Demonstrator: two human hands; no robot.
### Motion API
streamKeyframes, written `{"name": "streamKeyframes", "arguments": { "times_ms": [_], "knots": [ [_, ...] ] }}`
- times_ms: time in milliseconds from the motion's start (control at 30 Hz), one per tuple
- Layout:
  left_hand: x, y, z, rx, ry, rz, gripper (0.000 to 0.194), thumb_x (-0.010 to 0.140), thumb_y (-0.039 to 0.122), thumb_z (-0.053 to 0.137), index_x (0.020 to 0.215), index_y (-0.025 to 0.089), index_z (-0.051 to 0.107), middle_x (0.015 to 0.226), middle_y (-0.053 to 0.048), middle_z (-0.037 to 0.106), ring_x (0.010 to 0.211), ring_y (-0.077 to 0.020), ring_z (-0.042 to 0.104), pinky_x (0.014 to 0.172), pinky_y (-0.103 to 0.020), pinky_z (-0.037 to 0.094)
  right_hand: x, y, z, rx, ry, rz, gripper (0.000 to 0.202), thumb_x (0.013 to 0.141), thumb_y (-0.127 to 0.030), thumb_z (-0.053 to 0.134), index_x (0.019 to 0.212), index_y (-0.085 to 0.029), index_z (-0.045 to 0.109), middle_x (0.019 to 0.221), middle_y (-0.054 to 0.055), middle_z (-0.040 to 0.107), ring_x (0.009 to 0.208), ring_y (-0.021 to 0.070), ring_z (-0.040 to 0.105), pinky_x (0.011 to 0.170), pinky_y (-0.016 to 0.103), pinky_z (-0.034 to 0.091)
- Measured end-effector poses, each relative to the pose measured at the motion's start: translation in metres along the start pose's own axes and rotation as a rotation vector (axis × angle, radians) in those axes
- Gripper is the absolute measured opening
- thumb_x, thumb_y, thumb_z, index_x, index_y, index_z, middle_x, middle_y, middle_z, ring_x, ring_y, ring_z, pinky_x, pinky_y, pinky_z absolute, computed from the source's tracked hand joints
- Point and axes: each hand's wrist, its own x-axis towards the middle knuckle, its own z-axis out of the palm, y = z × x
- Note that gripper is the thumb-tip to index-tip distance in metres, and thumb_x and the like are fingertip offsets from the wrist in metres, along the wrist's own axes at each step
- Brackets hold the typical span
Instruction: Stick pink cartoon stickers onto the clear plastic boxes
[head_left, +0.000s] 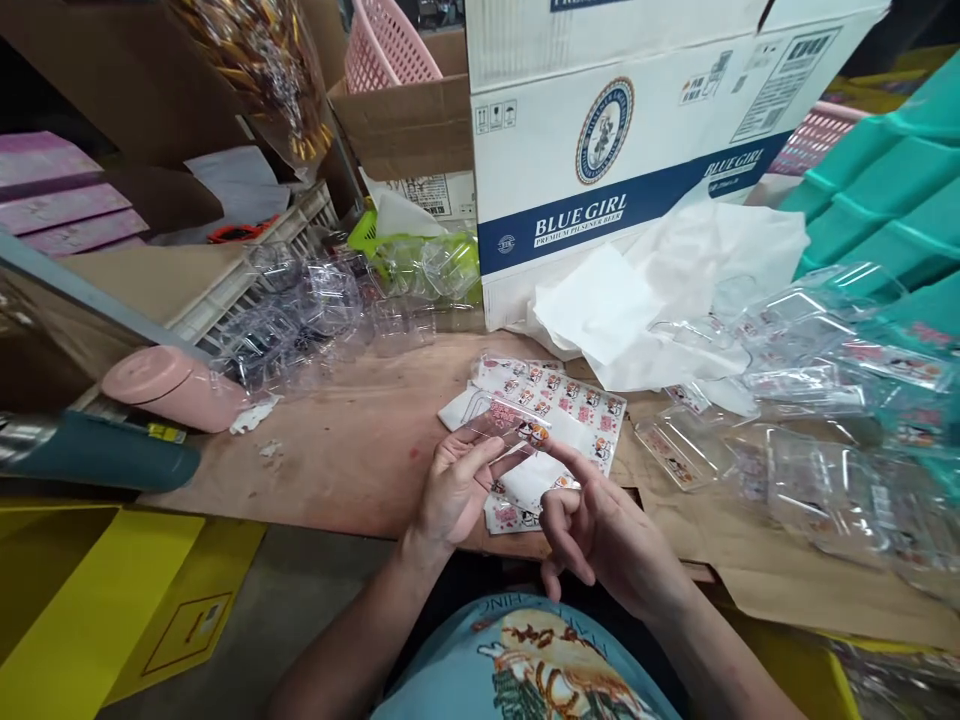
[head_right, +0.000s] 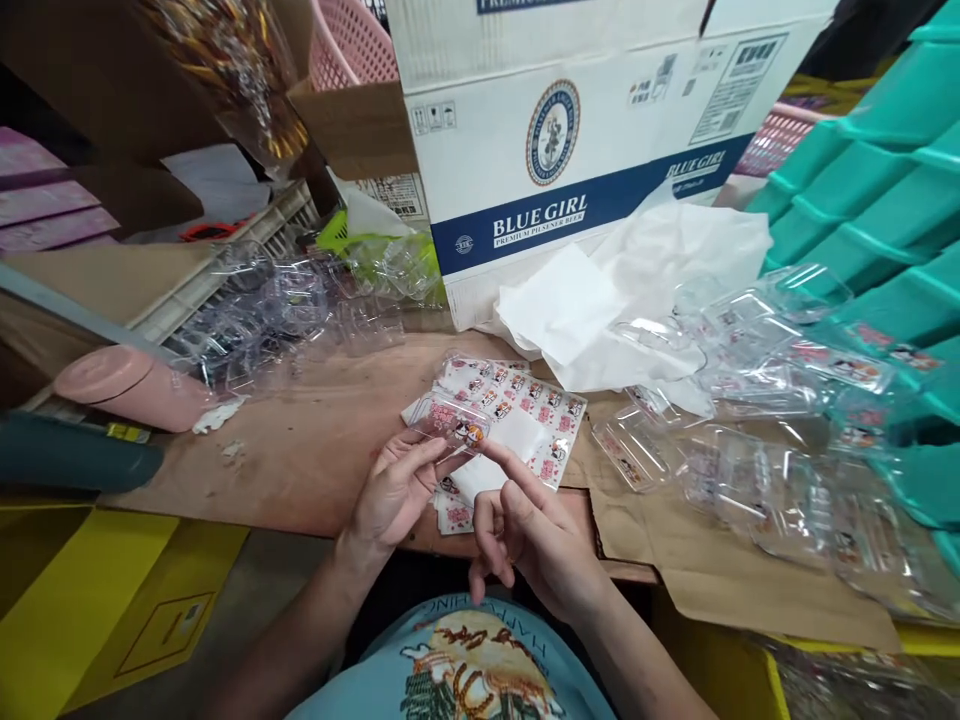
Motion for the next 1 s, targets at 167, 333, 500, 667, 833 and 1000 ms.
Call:
{"name": "streamKeyframes", "arguments": {
  "times_ms": [167,333,500,667,833,1000],
  "knots": [
    [0.000,-0.004,0.004,0.035,0.038,0.012,0.019,0.075,0.007,0.075,0.092,0.015,0.074,0.098,-0.006,0.079,0.097,-0.0202,0.073,0.101,-0.044,0.053,0.000,0.003,-0.004,0.041,-0.012,0.020,0.057,0.098,-0.047,0.053,0.149,-0.028,0.036,0.063,-0.006,0.055,0.040,0.0043,0.036,0.052,0.033,0.059],
    [0.000,-0.004,0.002,0.071,0.027,0.012,0.019,0.076,0.009,0.074,0.094,0.015,0.074,0.101,-0.007,0.079,0.099,-0.0208,0.072,0.100,-0.042,0.055,0.001,0.008,-0.008,0.069,0.014,0.025,0.052,0.099,-0.046,0.051,0.147,-0.028,0.039,0.062,-0.007,0.053,0.041,0.0042,0.034,0.051,0.032,0.059],
    [0.000,-0.004,0.000,0.101,0.026,0.005,0.020,0.076,0.011,0.075,0.096,0.016,0.075,0.103,-0.006,0.078,0.103,-0.0232,0.072,0.101,-0.044,0.053,0.004,0.009,-0.011,0.074,0.037,0.038,0.051,0.101,-0.044,0.048,0.148,-0.028,0.038,0.060,-0.008,0.052,0.040,0.0045,0.031,0.049,0.031,0.059],
    [0.001,-0.004,0.000,0.106,0.040,0.002,0.019,0.074,0.011,0.077,0.092,0.017,0.074,0.102,-0.005,0.078,0.105,-0.0253,0.071,0.105,-0.047,0.051,0.007,0.009,-0.011,0.078,0.053,0.052,0.050,0.101,-0.044,0.047,0.147,-0.027,0.038,0.057,-0.008,0.050,0.039,0.0050,0.028,0.047,0.031,0.059],
    [0.001,-0.005,-0.002,0.106,0.055,0.001,0.020,0.074,0.010,0.076,0.093,0.017,0.074,0.102,-0.005,0.078,0.102,-0.0225,0.072,0.105,-0.045,0.050,0.008,0.007,-0.011,0.069,0.064,0.055,0.053,0.101,-0.045,0.048,0.148,-0.026,0.037,0.057,-0.008,0.050,0.039,0.0051,0.027,0.046,0.030,0.059],
    [0.002,-0.006,-0.004,0.118,0.056,0.004,0.020,0.074,0.010,0.076,0.092,0.016,0.074,0.100,-0.005,0.079,0.101,-0.0214,0.072,0.103,-0.043,0.052,0.008,0.004,-0.010,0.068,0.064,0.055,0.050,0.101,-0.044,0.047,0.146,-0.025,0.039,0.057,-0.008,0.050,0.040,0.0058,0.028,0.046,0.030,0.059]
  ]
}}
